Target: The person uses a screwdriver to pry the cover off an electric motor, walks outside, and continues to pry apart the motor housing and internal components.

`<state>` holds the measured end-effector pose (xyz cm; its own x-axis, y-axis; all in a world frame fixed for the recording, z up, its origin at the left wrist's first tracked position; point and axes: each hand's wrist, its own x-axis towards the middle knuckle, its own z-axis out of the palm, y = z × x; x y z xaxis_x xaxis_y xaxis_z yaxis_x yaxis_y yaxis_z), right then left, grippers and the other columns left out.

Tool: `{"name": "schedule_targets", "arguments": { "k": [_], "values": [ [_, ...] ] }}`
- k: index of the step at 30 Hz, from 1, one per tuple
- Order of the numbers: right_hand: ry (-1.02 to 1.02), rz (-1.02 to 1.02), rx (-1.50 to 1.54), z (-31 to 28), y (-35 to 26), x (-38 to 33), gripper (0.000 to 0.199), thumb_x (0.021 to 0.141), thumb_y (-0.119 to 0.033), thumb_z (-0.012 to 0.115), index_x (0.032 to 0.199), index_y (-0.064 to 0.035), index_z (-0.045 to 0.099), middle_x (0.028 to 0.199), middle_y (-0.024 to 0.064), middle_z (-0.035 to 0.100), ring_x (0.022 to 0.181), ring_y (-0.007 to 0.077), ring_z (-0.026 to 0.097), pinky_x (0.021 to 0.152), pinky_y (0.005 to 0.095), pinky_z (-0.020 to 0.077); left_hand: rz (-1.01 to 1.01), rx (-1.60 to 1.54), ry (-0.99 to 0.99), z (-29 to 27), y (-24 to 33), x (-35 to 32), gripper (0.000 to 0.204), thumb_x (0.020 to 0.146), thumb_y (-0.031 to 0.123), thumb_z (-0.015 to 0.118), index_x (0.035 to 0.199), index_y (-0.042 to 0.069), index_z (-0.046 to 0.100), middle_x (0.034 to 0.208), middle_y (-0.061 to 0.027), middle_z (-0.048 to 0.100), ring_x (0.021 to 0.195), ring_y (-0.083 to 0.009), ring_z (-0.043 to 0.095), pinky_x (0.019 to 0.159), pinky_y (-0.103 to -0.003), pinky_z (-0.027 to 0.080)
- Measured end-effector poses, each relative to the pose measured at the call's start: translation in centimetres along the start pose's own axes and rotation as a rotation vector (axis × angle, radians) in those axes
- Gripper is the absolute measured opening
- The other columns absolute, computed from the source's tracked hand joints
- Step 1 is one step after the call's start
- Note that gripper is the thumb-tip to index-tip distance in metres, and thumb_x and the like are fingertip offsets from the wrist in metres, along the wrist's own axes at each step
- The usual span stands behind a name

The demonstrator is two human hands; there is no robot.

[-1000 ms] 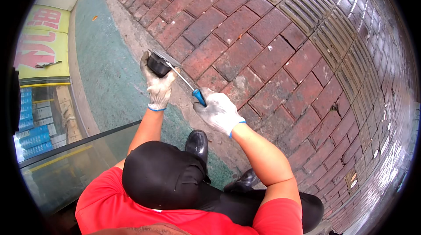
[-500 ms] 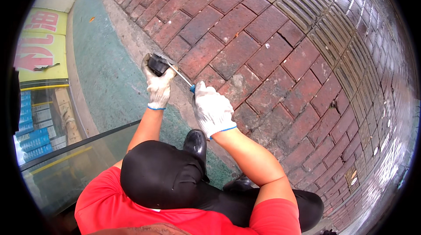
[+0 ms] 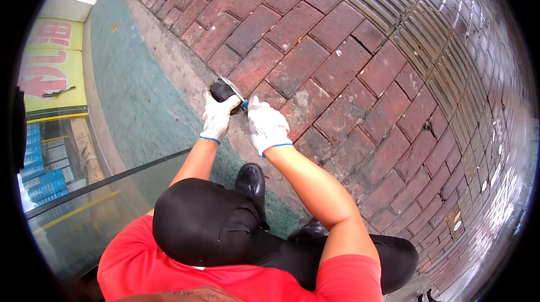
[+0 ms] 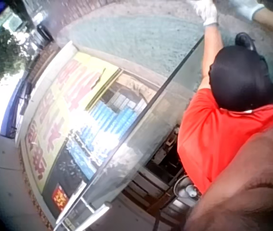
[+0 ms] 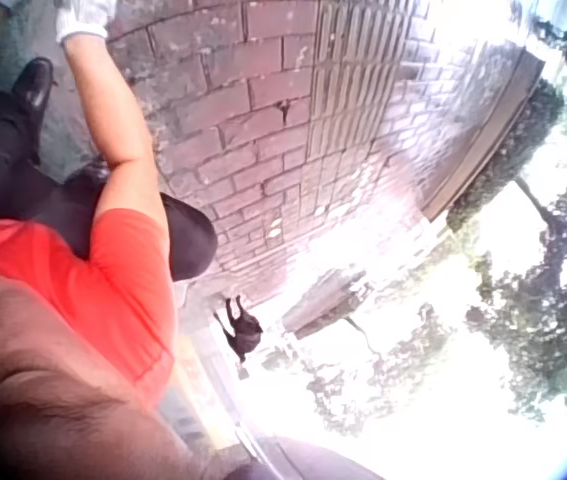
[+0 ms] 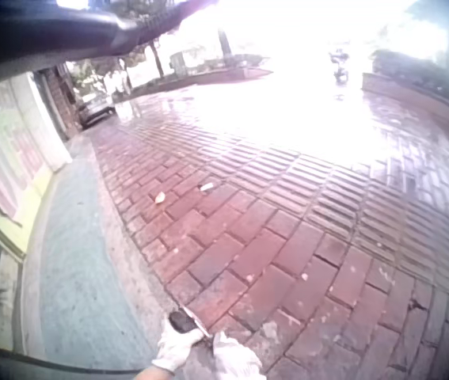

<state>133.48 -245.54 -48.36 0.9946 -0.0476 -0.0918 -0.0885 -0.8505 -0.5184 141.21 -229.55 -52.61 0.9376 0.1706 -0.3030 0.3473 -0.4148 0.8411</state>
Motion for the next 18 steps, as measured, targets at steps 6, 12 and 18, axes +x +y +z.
{"name": "schedule_targets", "arguments": {
  "k": [6, 12, 18],
  "values": [
    [-0.4, 0.167, 0.711, -4.8, 0.8, -0.7, 0.045, 0.092, -0.028, 0.065, 0.128, -0.0011, 0.061, 0.088, 0.016, 0.07, 0.075, 0.0235, 0.071, 0.07, 0.0396, 0.0548, 0.027, -0.665, -0.137, -0.4, 1.7, 0.1, 0.084, 0.082, 0.004, 0.079, 0.152, 0.008, 0.033, 0.119, -0.0113, 0.062, 0.103, -0.0219, 0.066, 0.089, -0.037, 0.059],
    [-0.629, 0.304, 0.997, -8.3, 0.8, -0.5, 0.035, 0.093, -0.028, 0.067, 0.118, -0.0038, 0.064, 0.081, 0.0026, 0.065, 0.061, 0.0102, 0.058, 0.056, 0.031, 0.0475, 0.142, -0.596, -0.08, -1.9, 1.9, 0.3, 0.092, 0.081, 0.001, 0.082, 0.154, 0.011, 0.028, 0.12, -0.0093, 0.056, 0.102, -0.0198, 0.062, 0.086, -0.035, 0.06],
    [-0.595, 0.28, 0.929, -8.9, 0.9, -0.4, 0.035, 0.093, -0.03, 0.066, 0.117, -0.0046, 0.065, 0.081, 0.0077, 0.067, 0.067, 0.0187, 0.064, 0.062, 0.0358, 0.0506, 0.255, -0.486, -0.014, -1.5, 2.6, 0.2, 0.101, 0.073, -0.005, 0.086, 0.154, 0.013, 0.028, 0.129, -0.0105, 0.049, 0.11, -0.0201, 0.057, 0.087, -0.034, 0.059]
  ]
}}
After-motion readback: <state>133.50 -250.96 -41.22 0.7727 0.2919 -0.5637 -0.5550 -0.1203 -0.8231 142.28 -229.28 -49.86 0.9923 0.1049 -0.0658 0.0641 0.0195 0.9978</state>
